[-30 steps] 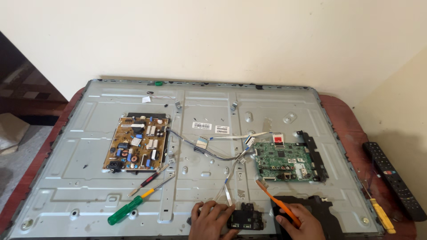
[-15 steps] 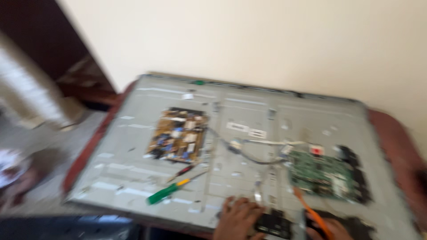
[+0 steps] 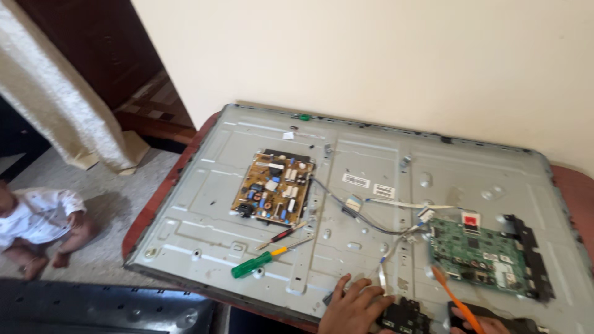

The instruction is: The person cleans a small black electronic component with an orange toothbrush, then uses a green screwdriver to tighten screws on the component and a larger circuit board. The person works on the back of a disassembled television set.

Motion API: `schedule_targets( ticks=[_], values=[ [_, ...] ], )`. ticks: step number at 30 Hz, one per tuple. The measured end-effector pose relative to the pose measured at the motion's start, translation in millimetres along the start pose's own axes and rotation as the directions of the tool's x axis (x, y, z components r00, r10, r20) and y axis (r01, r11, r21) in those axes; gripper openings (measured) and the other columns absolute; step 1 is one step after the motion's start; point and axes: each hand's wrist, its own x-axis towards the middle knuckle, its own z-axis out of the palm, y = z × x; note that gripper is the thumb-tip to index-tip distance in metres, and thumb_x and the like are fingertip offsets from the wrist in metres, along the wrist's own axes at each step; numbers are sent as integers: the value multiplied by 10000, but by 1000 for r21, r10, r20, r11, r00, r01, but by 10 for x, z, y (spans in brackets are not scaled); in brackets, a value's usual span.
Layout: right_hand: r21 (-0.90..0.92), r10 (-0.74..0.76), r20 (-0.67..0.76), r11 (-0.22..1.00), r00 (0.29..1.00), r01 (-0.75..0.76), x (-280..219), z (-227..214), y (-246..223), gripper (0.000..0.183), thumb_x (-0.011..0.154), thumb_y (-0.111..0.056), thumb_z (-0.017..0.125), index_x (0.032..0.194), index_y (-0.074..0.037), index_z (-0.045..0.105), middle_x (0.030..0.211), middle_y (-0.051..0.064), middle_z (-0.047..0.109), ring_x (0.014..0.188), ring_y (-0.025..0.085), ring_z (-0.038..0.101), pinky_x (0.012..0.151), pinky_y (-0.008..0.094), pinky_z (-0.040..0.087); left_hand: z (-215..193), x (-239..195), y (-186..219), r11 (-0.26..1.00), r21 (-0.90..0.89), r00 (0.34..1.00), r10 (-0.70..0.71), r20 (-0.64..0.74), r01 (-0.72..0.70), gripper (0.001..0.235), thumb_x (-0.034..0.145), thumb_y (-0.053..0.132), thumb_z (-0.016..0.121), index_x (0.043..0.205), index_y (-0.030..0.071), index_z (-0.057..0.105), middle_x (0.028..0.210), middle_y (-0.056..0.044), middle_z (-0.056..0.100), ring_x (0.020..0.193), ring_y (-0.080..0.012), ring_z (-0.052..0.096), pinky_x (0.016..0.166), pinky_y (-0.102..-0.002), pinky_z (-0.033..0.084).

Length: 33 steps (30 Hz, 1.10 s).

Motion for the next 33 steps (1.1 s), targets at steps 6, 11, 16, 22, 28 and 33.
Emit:
schedule_targets(
  ticks=[6, 11, 16, 22, 28, 33],
  values=[
    [239, -9, -35, 971, 999, 17, -377, -22, 81, 519, 871, -507, 728, 1312, -234, 751, 1154, 77, 652, 1101, 205, 656, 1000, 330, 537, 47, 38, -46, 1000, -21, 999, -3, 49, 4, 724, 939, 670, 677, 1465, 177, 607, 1408, -71, 614, 1405, -323, 478, 1174, -655, 218],
    [463, 129, -42, 881, 991, -95, -821, -39, -98, 508, 894, -501, 706, 1337, -255, 744, 1143, 80, 629, 1056, 221, 668, 962, 336, 553, 31, 75, -27, 999, -31, 994, -31, 104, 35, 806, 904, 717, 696, 1451, 137, 588, 1389, -104, 583, 1394, -344, 438, 1138, -660, 186],
    [494, 109, -191, 870, 976, 0, -1095, -181, -361, 481, 846, -462, 826, 1247, -202, 768, 1176, 42, 662, 1066, 175, 684, 908, 325, 582, 66, 100, -45, 999, -24, 988, -45, 145, 49, 801, 887, 710, 699, 1422, 126, 580, 1374, -113, 559, 1383, -343, 411, 1123, -657, 159],
    [248, -266, -273, 909, 924, 335, -1254, -243, -849, 669, 755, -457, 868, 1374, -265, 700, 1238, 49, 665, 1093, 212, 648, 967, 364, 527, 259, 10, -148, 998, -13, 980, -55, 189, 58, 702, 868, 624, 713, 1355, 128, 609, 1347, -121, 573, 1379, -352, 416, 1125, -665, 153],
    [228, -304, -133, 917, 944, 327, -1290, -232, -1078, 829, 719, -472, 917, 1466, -299, 604, 1339, 51, 614, 1095, 262, 590, 1036, 385, 457, 328, 11, -191, 998, 58, 996, 9, 88, -14, 704, 845, 612, 742, 1321, 105, 629, 1327, -167, 573, 1343, -356, 428, 1114, -647, 174],
    [226, -367, -394, 850, 843, 476, -1357, -344, -1031, 842, 638, -346, 971, 1398, -205, 639, 1284, 75, 665, 1107, 276, 596, 977, 417, 461, 158, 67, -78, 989, -55, 963, -117, 244, 134, 646, 800, 541, 784, 1288, 137, 657, 1353, -120, 573, 1421, -367, 400, 1125, -646, 150]
  ],
)
